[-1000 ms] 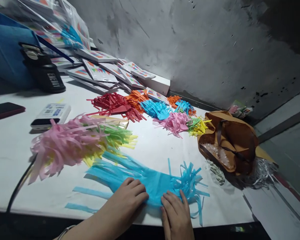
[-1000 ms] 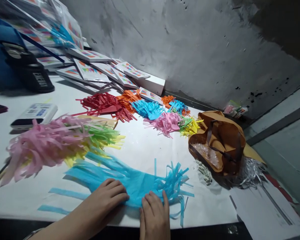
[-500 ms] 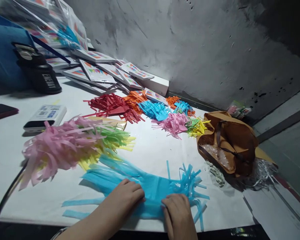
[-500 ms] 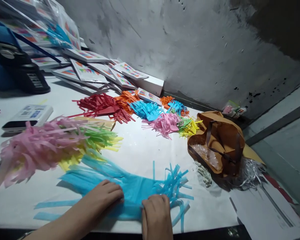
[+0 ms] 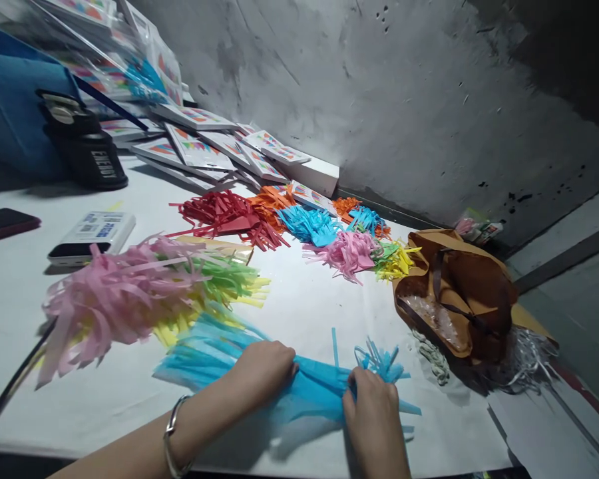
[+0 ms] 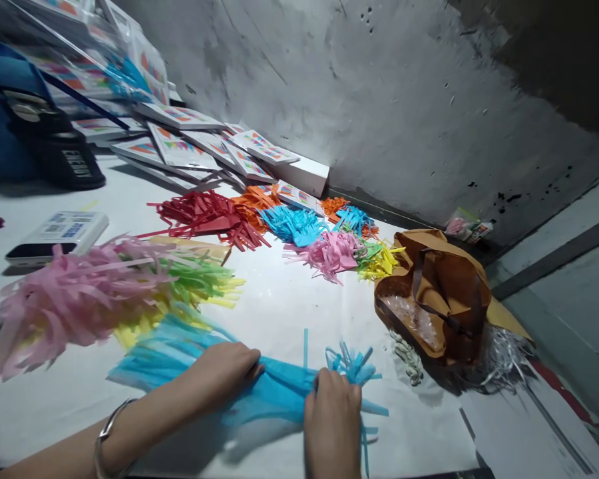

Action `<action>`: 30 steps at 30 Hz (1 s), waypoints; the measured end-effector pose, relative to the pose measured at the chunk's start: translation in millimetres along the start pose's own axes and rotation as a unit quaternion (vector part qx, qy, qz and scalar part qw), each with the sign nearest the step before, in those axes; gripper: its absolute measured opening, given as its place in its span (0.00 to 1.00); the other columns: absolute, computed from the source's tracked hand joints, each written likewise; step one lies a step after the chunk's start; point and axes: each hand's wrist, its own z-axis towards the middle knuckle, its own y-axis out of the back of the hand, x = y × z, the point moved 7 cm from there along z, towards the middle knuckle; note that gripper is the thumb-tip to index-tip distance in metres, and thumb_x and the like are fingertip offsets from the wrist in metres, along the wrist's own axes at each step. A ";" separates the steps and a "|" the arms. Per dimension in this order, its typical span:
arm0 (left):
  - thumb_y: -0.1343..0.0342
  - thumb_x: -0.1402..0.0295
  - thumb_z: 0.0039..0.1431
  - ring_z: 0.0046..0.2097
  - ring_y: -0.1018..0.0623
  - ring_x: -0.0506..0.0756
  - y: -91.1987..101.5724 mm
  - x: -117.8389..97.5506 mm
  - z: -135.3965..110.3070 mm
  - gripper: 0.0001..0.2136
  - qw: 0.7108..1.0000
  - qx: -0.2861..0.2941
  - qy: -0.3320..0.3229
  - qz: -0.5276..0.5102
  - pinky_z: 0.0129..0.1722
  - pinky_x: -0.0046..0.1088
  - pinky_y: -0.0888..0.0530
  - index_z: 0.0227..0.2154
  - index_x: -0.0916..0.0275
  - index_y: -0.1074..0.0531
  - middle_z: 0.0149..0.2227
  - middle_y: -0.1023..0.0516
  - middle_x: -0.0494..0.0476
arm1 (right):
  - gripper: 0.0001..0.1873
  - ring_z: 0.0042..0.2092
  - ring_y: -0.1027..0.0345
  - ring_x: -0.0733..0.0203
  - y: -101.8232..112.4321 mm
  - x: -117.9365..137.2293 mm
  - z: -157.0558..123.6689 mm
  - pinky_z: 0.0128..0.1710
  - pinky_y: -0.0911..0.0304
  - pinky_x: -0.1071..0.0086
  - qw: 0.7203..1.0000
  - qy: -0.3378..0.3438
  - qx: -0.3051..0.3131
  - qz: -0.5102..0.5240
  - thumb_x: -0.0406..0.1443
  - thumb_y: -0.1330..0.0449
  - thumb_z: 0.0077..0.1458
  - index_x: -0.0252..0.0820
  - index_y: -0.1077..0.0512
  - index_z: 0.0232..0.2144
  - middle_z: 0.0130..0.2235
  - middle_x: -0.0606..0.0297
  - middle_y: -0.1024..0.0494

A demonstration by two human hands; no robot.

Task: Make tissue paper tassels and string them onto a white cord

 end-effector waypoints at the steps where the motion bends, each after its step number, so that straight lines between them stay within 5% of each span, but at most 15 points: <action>1: 0.48 0.68 0.60 0.36 0.18 0.72 -0.2 -0.4 -0.7 0.12 1.000 0.004 -0.002 0.003 0.35 0.43 0.27 0.27 0.64 0.21 0.31 0.18 0.73 | 0.10 0.30 0.28 0.51 1.9 -8.2 -2.5 0.34 0.46 0.61 1.000 0.001 0.000 -0.021 0.27 0.46 0.51 0.49 0.36 0.27 0.26 0.66 0.25; 8: 0.51 0.68 0.63 0.37 0.18 0.72 -3.3 -1.0 -1.6 0.14 1.000 0.007 -0.015 0.001 0.36 0.43 0.28 0.30 0.64 0.21 0.31 0.19 0.74 | 0.07 0.29 0.25 0.57 11.4 -36.8 -12.5 0.31 0.41 0.65 0.998 0.059 0.029 -0.006 0.31 0.43 0.52 0.51 0.33 0.31 0.28 0.70 0.23; 12: 0.52 0.68 0.64 0.37 0.18 0.71 -4.1 0.6 -1.2 0.14 1.000 0.005 -0.018 -0.003 0.37 0.43 0.27 0.30 0.64 0.21 0.32 0.18 0.74 | 0.07 0.29 0.24 0.55 20.1 -51.6 -21.7 0.31 0.41 0.61 0.995 0.053 -0.021 -0.077 0.33 0.43 0.52 0.51 0.32 0.34 0.28 0.70 0.22; 15: 0.53 0.68 0.64 0.38 0.18 0.73 -3.5 -0.3 -2.4 0.15 1.000 0.009 -0.021 0.003 0.37 0.45 0.27 0.31 0.64 0.21 0.32 0.18 0.75 | 0.05 0.25 0.25 0.55 33.6 -85.3 -36.7 0.27 0.45 0.62 0.986 0.057 -0.052 -0.148 0.35 0.43 0.52 0.51 0.31 0.34 0.26 0.70 0.22; 18: 0.53 0.68 0.65 0.39 0.18 0.74 -2.2 -2.0 -4.1 0.15 1.000 0.012 -0.020 0.009 0.37 0.46 0.27 0.32 0.64 0.21 0.33 0.18 0.75 | 0.07 0.19 0.31 0.52 66.0 -122.3 -51.2 0.24 0.52 0.62 0.949 0.025 -0.150 -0.276 0.40 0.46 0.56 0.49 0.30 0.33 0.24 0.63 0.22; 20: 0.54 0.68 0.65 0.39 0.18 0.74 -1.2 -3.0 -4.6 0.16 1.000 0.013 -0.018 0.012 0.37 0.45 0.27 0.33 0.64 0.20 0.33 0.18 0.75 | 0.12 0.21 0.31 0.49 83.7 -125.4 -54.0 0.24 0.49 0.59 0.929 -0.001 -0.202 -0.309 0.43 0.48 0.59 0.46 0.28 0.35 0.28 0.55 0.20; 23: 0.54 0.69 0.65 0.39 0.17 0.74 0.0 -4.7 -4.7 0.16 1.000 0.012 -0.020 0.018 0.37 0.46 0.26 0.33 0.65 0.20 0.33 0.18 0.76 | 0.12 0.37 0.23 0.49 81.5 -77.9 -42.0 0.35 0.33 0.55 0.955 0.043 -0.204 -0.211 0.35 0.46 0.62 0.43 0.28 0.46 0.40 0.53 0.18; 26: 0.53 0.70 0.65 0.39 0.17 0.74 1.5 -6.5 -4.4 0.16 0.999 0.010 -0.024 0.029 0.38 0.46 0.25 0.33 0.66 0.20 0.33 0.17 0.76 | 0.17 0.50 0.25 0.51 53.3 8.6 -25.4 0.53 0.32 0.56 0.971 0.205 -0.117 0.028 0.28 0.47 0.61 0.41 0.28 0.51 0.47 0.57 0.19; 30: 0.52 0.71 0.64 0.39 0.17 0.74 3.7 -7.6 -3.4 0.15 0.999 0.012 -0.024 0.043 0.36 0.45 0.25 0.33 0.67 0.19 0.33 0.17 0.76 | 0.14 0.43 0.23 0.54 27.6 63.6 -12.1 0.47 0.28 0.62 0.967 0.231 -0.075 0.081 0.28 0.48 0.63 0.42 0.25 0.45 0.43 0.61 0.18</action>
